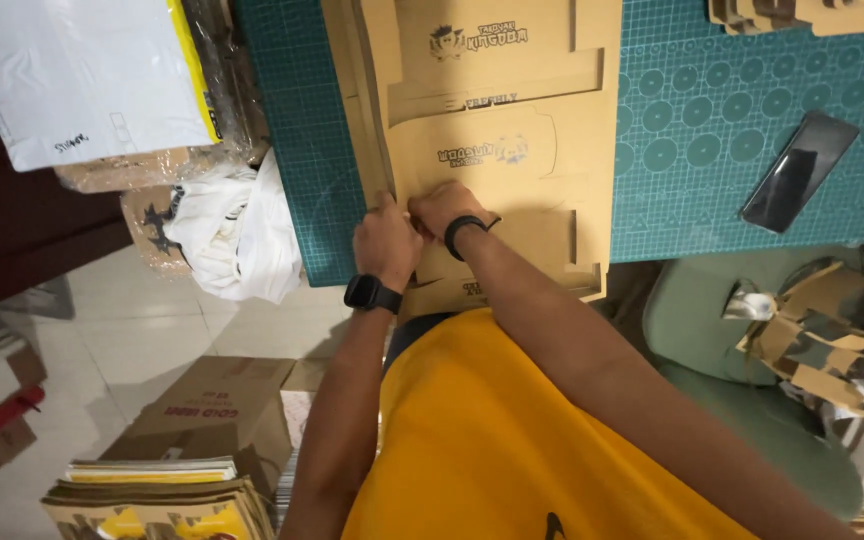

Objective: Manually removing pre-cut shapes from cardboard sheets by punching them out and stacking the results.

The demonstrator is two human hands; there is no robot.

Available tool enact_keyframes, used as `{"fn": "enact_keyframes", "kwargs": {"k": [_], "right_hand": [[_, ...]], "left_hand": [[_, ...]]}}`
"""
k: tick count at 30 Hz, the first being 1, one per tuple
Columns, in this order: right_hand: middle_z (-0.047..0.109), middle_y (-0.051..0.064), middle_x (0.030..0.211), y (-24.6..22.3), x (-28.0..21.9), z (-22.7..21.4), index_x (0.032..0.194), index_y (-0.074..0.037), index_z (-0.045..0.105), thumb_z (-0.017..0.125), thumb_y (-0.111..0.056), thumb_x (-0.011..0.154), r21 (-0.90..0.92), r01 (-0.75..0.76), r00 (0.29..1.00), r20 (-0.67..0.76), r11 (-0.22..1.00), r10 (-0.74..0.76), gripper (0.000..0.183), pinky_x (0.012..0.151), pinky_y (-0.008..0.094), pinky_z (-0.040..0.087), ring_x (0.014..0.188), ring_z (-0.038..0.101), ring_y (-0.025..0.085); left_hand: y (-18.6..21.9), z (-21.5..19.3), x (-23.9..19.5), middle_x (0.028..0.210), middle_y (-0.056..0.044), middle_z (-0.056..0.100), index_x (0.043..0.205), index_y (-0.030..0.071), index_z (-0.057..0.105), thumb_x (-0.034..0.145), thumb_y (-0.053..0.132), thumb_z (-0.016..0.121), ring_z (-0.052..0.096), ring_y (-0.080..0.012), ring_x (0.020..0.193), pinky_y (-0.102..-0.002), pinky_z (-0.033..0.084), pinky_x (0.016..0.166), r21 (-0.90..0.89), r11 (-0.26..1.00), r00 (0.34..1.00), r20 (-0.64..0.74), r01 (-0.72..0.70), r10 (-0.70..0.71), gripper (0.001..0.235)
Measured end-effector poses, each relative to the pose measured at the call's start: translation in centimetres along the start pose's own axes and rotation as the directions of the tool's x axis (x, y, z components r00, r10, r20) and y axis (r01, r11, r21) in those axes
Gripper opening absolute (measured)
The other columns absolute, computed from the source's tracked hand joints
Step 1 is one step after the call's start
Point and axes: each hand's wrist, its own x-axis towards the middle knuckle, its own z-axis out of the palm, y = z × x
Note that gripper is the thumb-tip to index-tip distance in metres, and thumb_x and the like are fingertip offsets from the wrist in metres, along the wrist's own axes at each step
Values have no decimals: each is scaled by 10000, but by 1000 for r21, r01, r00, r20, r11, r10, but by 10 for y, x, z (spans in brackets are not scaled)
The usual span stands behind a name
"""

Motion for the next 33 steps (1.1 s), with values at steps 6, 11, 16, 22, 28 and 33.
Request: {"fn": "enact_keyframes", "kwargs": {"k": [6, 11, 16, 22, 28, 33], "right_hand": [[793, 69, 991, 53, 94, 57, 1022, -111, 804, 692, -493, 767, -43, 28, 1000, 7, 999, -27, 473, 981, 431, 572, 1075, 734, 288], [774, 80, 816, 41, 65, 43, 909, -103, 812, 641, -322, 776, -97, 73, 997, -29, 993, -76, 308, 873, 412, 609, 916, 769, 293], [770, 77, 759, 34, 43, 27, 845, -119, 812, 621, -272, 778, -110, 85, 994, -56, 990, -92, 254, 827, 402, 617, 875, 775, 280], [767, 71, 726, 40, 41, 16, 741, -164, 804, 603, -392, 723, 44, 259, 958, 117, 965, -263, 304, 648, 349, 604, 671, 760, 206], [793, 43, 928, 34, -21, -1, 931, -212, 825, 690, -497, 724, -524, 273, 959, 214, 807, -185, 377, 914, 481, 588, 1045, 750, 287], [777, -14, 802, 48, 16, 13, 901, -172, 823, 653, -347, 844, -621, 146, 989, 116, 770, -94, 251, 829, 484, 585, 951, 765, 282]], "left_hand": [[-4, 11, 1, 850, -214, 698, 1144, 13, 536, 988, 201, 569, 755, -424, 814, -503, 640, 681, 13, 1000, 1000, 12, 8, -8, 247], [4, -9, -6, 867, -243, 707, 1147, 1, 564, 971, 180, 595, 747, -454, 831, -527, 633, 668, -22, 1000, 1000, -6, -14, 14, 253], [0, -11, -3, 881, -273, 717, 1118, -1, 594, 939, 149, 632, 736, -476, 865, -540, 622, 678, -123, 992, 999, -22, -25, 23, 237], [-43, -7, -2, 997, -258, 747, 1151, 13, 669, 878, 202, 671, 712, -475, 1012, -591, 570, 836, -391, 919, 994, -67, 58, -91, 332], [-50, 23, -27, 1170, -141, 739, 1188, 135, 687, 804, 553, 776, 672, -389, 1160, -535, 548, 965, -500, 809, 946, 247, 309, -209, 574], [-4, 20, -35, 977, -206, 749, 1043, 71, 663, 889, 483, 687, 730, -420, 998, -544, 591, 838, -225, 949, 975, 71, 221, -211, 440]]}}
